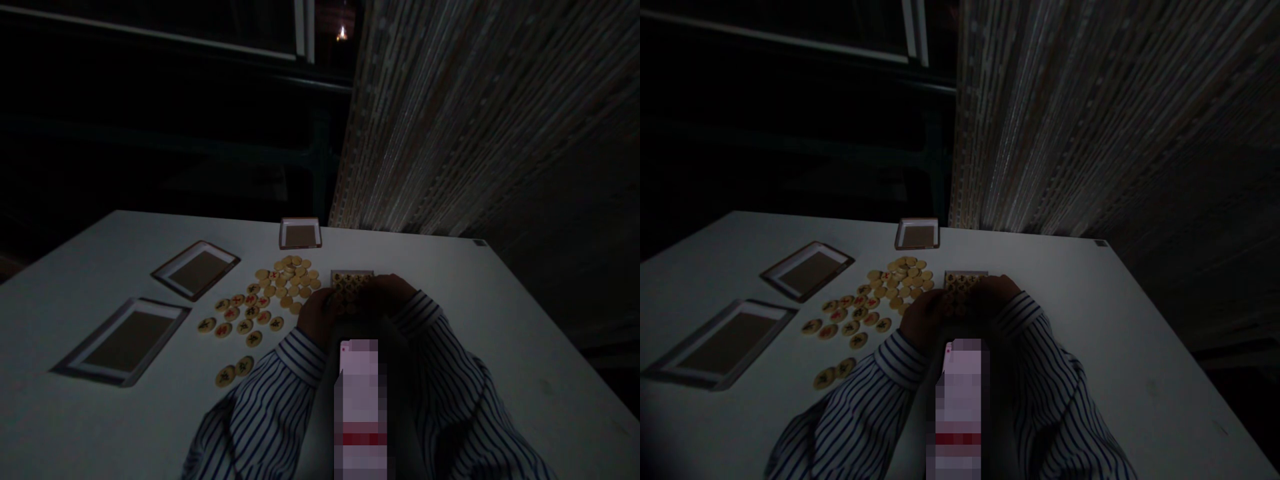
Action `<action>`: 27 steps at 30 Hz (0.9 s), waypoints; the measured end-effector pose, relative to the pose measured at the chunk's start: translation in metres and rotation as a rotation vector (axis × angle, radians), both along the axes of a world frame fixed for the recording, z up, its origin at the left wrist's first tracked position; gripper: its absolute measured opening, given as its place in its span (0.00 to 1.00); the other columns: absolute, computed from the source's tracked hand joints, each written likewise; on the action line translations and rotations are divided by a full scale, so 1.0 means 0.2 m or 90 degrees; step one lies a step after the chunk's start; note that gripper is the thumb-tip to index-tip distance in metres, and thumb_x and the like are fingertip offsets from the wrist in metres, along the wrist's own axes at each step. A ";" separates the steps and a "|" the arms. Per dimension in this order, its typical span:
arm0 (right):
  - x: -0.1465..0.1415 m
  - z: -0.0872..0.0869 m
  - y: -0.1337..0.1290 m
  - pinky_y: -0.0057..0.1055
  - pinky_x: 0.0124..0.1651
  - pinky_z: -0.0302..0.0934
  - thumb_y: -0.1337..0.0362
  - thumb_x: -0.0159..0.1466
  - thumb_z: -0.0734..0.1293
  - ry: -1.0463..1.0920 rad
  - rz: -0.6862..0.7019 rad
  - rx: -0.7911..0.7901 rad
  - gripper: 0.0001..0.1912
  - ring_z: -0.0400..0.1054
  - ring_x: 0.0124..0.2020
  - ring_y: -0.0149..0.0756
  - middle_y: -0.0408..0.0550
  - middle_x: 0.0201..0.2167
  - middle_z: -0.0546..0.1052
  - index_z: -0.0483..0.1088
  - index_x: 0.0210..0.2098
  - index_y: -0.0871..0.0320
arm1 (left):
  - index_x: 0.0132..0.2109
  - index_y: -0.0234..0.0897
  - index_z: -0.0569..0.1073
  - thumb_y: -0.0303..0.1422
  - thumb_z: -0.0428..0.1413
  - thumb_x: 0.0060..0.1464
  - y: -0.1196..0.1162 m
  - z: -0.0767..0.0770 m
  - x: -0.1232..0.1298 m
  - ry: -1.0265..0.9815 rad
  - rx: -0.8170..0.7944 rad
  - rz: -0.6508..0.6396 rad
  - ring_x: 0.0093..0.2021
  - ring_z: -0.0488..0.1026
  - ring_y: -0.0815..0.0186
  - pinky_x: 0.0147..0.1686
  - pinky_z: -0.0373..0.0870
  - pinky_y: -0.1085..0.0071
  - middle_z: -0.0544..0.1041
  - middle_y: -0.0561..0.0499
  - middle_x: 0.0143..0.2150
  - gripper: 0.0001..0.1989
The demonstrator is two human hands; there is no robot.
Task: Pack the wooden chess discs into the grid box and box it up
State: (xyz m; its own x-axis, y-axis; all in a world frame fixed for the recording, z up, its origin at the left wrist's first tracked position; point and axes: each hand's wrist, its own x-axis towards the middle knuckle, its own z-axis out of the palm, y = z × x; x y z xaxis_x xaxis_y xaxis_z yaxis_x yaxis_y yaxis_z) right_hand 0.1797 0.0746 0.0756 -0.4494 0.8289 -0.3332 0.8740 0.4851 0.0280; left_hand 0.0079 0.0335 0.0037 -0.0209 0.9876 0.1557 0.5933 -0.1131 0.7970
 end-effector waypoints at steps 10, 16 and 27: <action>0.02 0.07 -0.03 0.28 0.39 0.60 0.58 0.56 0.63 0.028 -0.011 0.029 0.14 0.69 0.40 0.38 0.50 0.40 0.76 0.72 0.39 0.56 | 0.42 0.36 0.72 0.37 0.48 0.54 -0.01 0.01 0.00 -0.022 0.009 -0.001 0.40 0.72 0.63 0.41 0.70 0.66 0.76 0.47 0.40 0.13; -0.02 0.01 -0.01 0.30 0.35 0.59 0.56 0.57 0.61 0.021 0.043 0.093 0.14 0.69 0.39 0.40 0.51 0.39 0.75 0.71 0.38 0.55 | 0.42 0.35 0.72 0.37 0.48 0.54 -0.01 0.02 0.00 -0.012 -0.001 -0.007 0.41 0.72 0.63 0.41 0.70 0.66 0.76 0.46 0.40 0.14; -0.10 0.03 -0.03 0.32 0.35 0.58 0.59 0.59 0.60 0.010 0.065 0.063 0.12 0.68 0.41 0.42 0.51 0.40 0.75 0.71 0.38 0.55 | 0.41 0.36 0.72 0.37 0.48 0.54 -0.01 0.03 0.00 -0.002 -0.010 -0.002 0.40 0.72 0.63 0.40 0.70 0.66 0.76 0.47 0.39 0.13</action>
State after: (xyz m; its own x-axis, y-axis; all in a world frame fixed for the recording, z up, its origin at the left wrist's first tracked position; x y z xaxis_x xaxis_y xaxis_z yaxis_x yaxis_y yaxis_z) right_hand 0.1598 0.0676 0.0824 -0.5376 0.8070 -0.2442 0.8210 0.5670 0.0663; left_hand 0.0079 0.0316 0.0093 -0.0176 0.9901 0.1395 0.5902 -0.1023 0.8007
